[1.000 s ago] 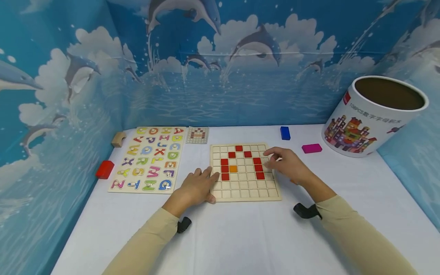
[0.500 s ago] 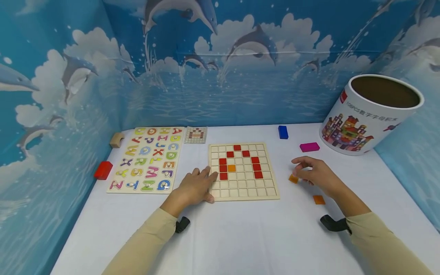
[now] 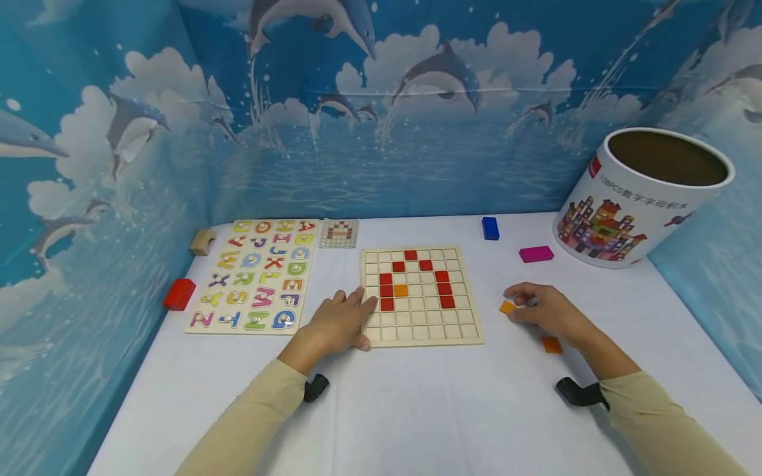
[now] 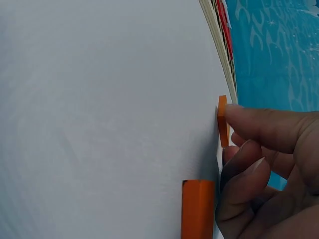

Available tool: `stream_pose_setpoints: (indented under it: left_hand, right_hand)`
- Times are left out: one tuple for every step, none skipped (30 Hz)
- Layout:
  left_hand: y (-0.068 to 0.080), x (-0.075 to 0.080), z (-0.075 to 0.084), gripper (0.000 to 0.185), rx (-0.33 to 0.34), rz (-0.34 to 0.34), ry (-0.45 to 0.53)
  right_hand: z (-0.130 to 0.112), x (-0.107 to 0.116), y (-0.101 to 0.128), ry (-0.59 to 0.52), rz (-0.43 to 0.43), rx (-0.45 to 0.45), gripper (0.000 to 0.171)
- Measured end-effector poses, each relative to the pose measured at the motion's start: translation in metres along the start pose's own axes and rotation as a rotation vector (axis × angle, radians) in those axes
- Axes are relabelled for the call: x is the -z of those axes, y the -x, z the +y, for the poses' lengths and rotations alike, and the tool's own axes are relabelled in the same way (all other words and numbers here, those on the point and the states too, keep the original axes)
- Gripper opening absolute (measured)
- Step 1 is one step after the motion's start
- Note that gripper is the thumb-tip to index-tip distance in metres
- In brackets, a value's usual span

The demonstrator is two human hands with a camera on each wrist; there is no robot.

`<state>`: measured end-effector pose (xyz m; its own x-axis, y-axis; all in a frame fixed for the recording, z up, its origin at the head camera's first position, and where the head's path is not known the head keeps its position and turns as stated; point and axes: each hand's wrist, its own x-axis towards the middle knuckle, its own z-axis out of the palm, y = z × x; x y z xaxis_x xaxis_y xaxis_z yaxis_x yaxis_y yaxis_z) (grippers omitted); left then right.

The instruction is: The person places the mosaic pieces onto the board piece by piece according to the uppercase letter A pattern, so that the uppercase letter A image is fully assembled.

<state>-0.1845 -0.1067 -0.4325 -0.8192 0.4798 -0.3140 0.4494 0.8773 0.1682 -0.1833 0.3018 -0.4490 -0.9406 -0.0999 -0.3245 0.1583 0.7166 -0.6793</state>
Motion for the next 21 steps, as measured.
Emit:
stream_pose_setpoints:
  left_hand:
    - [-0.0004,-0.0004,0.0000,0.092,0.000,0.000,0.000]
    - [-0.0006,-0.0004,0.0001,0.092,0.000,0.001,0.000]
    - [-0.0009,-0.0005,0.0002,0.092,0.003,-0.001,0.000]
    - [-0.0013,-0.0008,0.0001,0.092,0.003,-0.001,-0.001]
    - [-0.0015,-0.0009,0.0000,0.092,0.003,0.000,-0.001]
    - [-0.0019,-0.0012,-0.0004,0.092,0.003,0.000,-0.002]
    - [-0.0020,-0.0012,-0.0004,0.092,0.004,0.001,-0.004]
    - [-0.0019,-0.0011,-0.0005,0.092,0.004,0.001,-0.006]
    - [-0.0018,-0.0009,-0.0005,0.092,0.004,0.001,-0.009]
    - [-0.0017,-0.0009,-0.0005,0.092,0.003,0.002,-0.010]
    - [-0.0015,-0.0007,-0.0005,0.092,0.003,0.002,-0.009]
    - [-0.0015,-0.0006,-0.0005,0.092,0.002,0.002,-0.009]
    - [-0.0013,-0.0007,-0.0004,0.092,0.002,0.002,-0.004]
    - [-0.0012,-0.0008,-0.0005,0.092,0.001,0.001,-0.001]
    - [-0.0013,-0.0009,-0.0006,0.092,0.002,0.001,0.003]
    - [-0.0012,-0.0010,-0.0007,0.092,0.003,0.000,0.007]
    - [-0.0012,-0.0011,-0.0008,0.092,0.004,-0.001,0.009]
    - [-0.0012,-0.0013,-0.0010,0.092,0.004,-0.001,0.009]
    - [-0.0011,-0.0014,-0.0010,0.092,0.005,0.000,0.011]
    - [-0.0010,-0.0013,-0.0011,0.092,0.003,0.000,0.008]
    - [-0.0010,-0.0012,-0.0011,0.092,0.002,0.001,0.007]
  right_hand:
    - [-0.0002,-0.0003,0.0003,0.012,0.002,0.003,0.051]
    - [-0.0005,-0.0007,0.0004,0.022,0.007,0.004,0.050]
    - [-0.0007,-0.0011,0.0005,0.032,0.010,0.005,0.049]
    - [-0.0009,-0.0013,0.0007,0.040,0.012,0.005,0.048]
    - [-0.0011,-0.0015,0.0008,0.047,0.014,0.005,0.047]
    - [-0.0014,-0.0016,0.0010,0.054,0.015,0.006,0.046]
    - [-0.0018,-0.0018,0.0012,0.060,0.016,0.008,0.045]
    - [-0.0024,-0.0023,0.0010,0.063,0.017,0.007,0.044]
    - [-0.0030,-0.0026,0.0011,0.066,0.017,0.009,0.043]
    - [-0.0039,-0.0031,0.0010,0.068,0.016,0.010,0.042]
    - [-0.0048,-0.0036,0.0010,0.069,0.016,0.014,0.041]
    - [-0.0057,-0.0042,0.0009,0.072,0.017,0.016,0.039]
    - [-0.0067,-0.0047,0.0007,0.073,0.017,0.019,0.038]
    - [-0.0075,-0.0052,0.0004,0.075,0.019,0.022,0.037]
    - [-0.0081,-0.0052,0.0005,0.079,0.019,0.025,0.036]
    - [-0.0088,-0.0052,0.0002,0.082,0.020,0.025,0.036]
    - [-0.0091,-0.0051,-0.0001,0.083,0.020,0.022,0.036]
    - [-0.0093,-0.0048,-0.0010,0.085,0.021,0.019,0.037]
    - [-0.0094,-0.0044,-0.0020,0.082,0.023,0.018,0.037]
    - [-0.0095,-0.0038,-0.0032,0.072,0.023,0.013,0.038]
    - [-0.0095,-0.0030,-0.0048,0.056,0.023,0.011,0.039]
